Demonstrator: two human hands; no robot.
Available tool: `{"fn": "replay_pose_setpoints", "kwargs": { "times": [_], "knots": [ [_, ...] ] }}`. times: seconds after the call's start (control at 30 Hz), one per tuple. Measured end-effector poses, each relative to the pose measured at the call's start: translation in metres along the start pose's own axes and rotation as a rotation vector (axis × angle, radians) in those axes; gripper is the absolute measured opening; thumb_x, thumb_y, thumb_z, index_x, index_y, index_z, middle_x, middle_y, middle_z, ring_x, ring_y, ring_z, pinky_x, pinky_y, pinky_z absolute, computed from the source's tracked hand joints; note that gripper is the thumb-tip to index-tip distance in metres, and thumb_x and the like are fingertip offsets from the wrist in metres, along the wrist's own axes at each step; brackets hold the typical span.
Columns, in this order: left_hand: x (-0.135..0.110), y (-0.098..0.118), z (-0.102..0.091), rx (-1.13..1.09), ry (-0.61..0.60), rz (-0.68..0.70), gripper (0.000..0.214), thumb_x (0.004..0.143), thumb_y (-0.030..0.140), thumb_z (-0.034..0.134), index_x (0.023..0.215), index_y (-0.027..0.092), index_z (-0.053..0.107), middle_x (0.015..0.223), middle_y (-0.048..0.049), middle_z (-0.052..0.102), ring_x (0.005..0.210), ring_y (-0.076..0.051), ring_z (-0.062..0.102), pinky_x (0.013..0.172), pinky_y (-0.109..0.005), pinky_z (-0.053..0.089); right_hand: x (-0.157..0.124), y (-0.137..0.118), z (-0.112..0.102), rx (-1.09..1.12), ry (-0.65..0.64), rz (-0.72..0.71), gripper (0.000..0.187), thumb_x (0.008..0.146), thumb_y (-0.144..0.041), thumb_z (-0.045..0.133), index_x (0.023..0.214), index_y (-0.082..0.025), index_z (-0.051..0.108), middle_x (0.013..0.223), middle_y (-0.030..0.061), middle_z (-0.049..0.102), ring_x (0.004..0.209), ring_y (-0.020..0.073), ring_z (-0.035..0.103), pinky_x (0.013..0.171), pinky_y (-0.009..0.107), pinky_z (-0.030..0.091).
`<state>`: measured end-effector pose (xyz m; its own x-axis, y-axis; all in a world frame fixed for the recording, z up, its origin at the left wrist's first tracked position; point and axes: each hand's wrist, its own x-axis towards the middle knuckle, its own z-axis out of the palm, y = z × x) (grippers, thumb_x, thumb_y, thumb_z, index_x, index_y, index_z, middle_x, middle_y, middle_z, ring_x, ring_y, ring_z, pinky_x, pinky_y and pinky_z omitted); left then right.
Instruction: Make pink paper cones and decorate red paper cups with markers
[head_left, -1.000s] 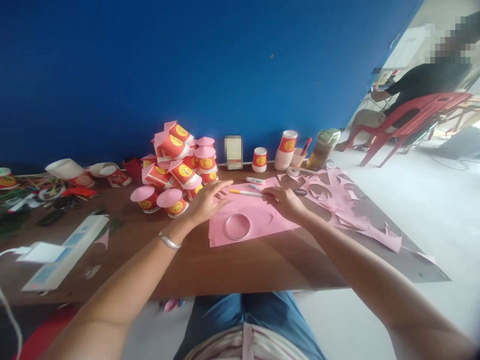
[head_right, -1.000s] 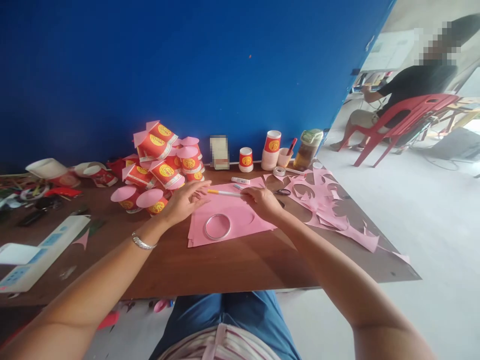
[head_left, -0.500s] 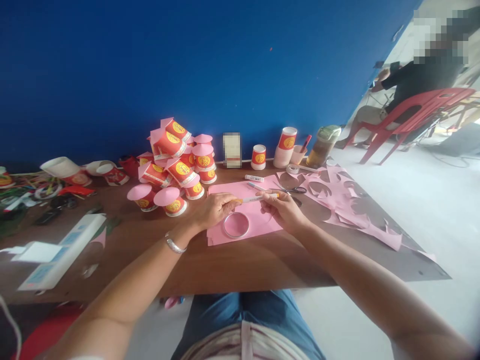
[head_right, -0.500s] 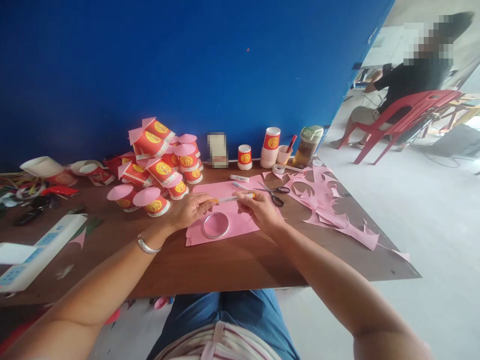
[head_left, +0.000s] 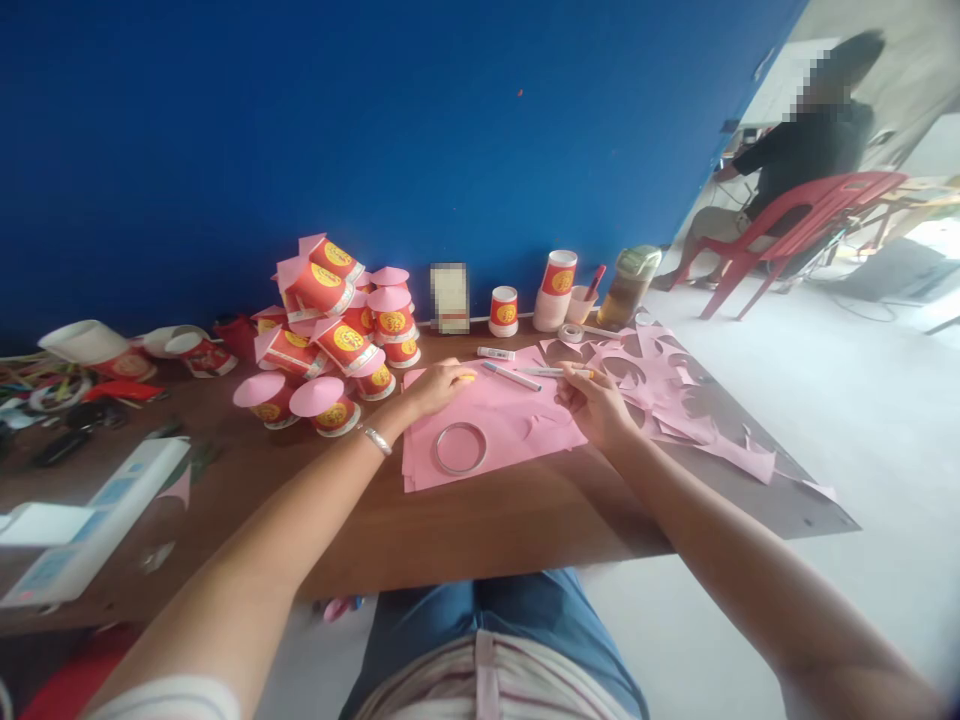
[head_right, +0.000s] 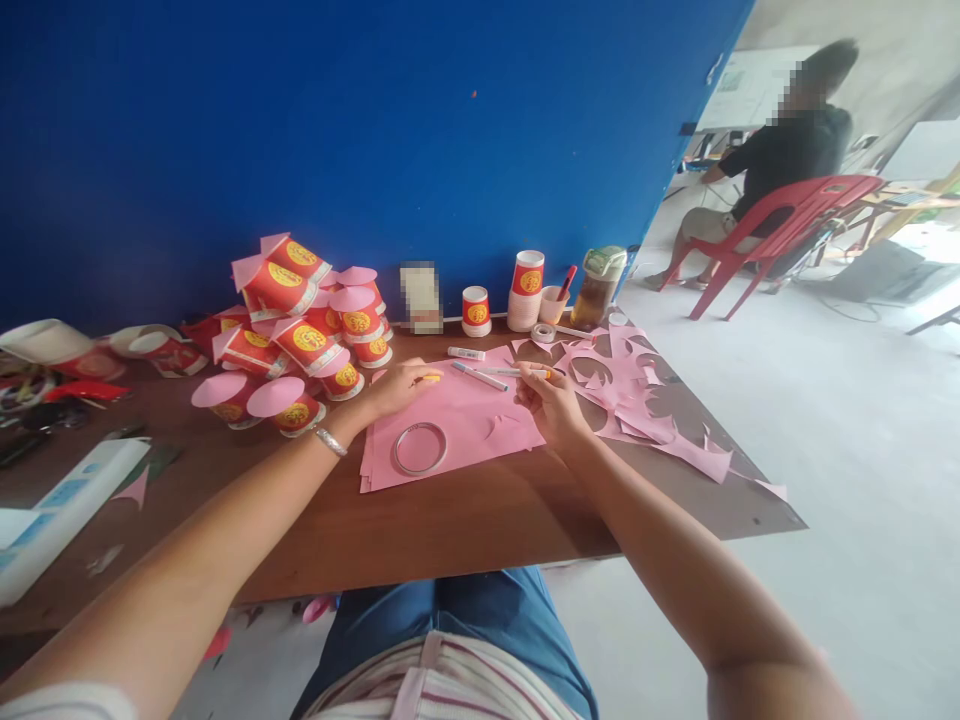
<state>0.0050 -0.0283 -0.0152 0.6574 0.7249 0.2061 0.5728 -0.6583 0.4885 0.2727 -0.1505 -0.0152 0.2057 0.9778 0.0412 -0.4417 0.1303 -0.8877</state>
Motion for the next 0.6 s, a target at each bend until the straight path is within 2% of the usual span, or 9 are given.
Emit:
{"fn": "replay_pose_setpoints", "kwargs": {
  "times": [0.17,0.3,0.47,0.6],
  "knots": [
    [0.024,0.003,0.011,-0.022,-0.016,0.042,0.027,0.088,0.025,0.059,0.106,0.022,0.080,0.102,-0.0056,0.074,0.095,-0.021,0.070,0.092,-0.033,0.054,-0.003,0.005,-0.003,-0.010,-0.037,0.027,0.034,0.069,-0.043,0.089,0.079,-0.019,0.067,0.061,-0.0060,0.051,0.054,0.0079,0.044,0.053,0.023,0.043],
    [0.027,-0.005,0.013,-0.051,0.030,0.048,0.029,0.086,0.027,0.066,0.111,0.019,0.077,0.110,-0.0085,0.075,0.098,-0.022,0.071,0.092,-0.034,0.056,-0.004,0.009,-0.006,-0.028,-0.037,0.055,0.035,0.068,-0.044,0.090,0.077,-0.019,0.067,0.063,-0.0049,0.054,0.055,0.0082,0.045,0.052,0.024,0.043],
    [0.006,-0.011,0.004,-0.087,0.180,0.041,0.029,0.091,0.021,0.057,0.116,0.019,0.073,0.118,-0.0088,0.071,0.096,-0.019,0.071,0.088,-0.033,0.059,-0.004,0.012,-0.005,-0.020,-0.023,0.051,0.037,0.064,-0.043,0.093,0.071,-0.019,0.065,0.060,-0.0061,0.049,0.056,0.0082,0.044,0.052,0.022,0.041],
    [-0.024,0.001,-0.009,-0.059,0.203,0.118,0.023,0.095,0.024,0.057,0.111,0.019,0.072,0.105,-0.0065,0.072,0.088,-0.017,0.069,0.082,-0.031,0.059,-0.006,0.014,-0.002,-0.019,-0.008,0.053,0.039,0.063,-0.045,0.093,0.071,-0.020,0.064,0.060,-0.0068,0.046,0.055,0.0084,0.043,0.051,0.023,0.041]
  ]
}}
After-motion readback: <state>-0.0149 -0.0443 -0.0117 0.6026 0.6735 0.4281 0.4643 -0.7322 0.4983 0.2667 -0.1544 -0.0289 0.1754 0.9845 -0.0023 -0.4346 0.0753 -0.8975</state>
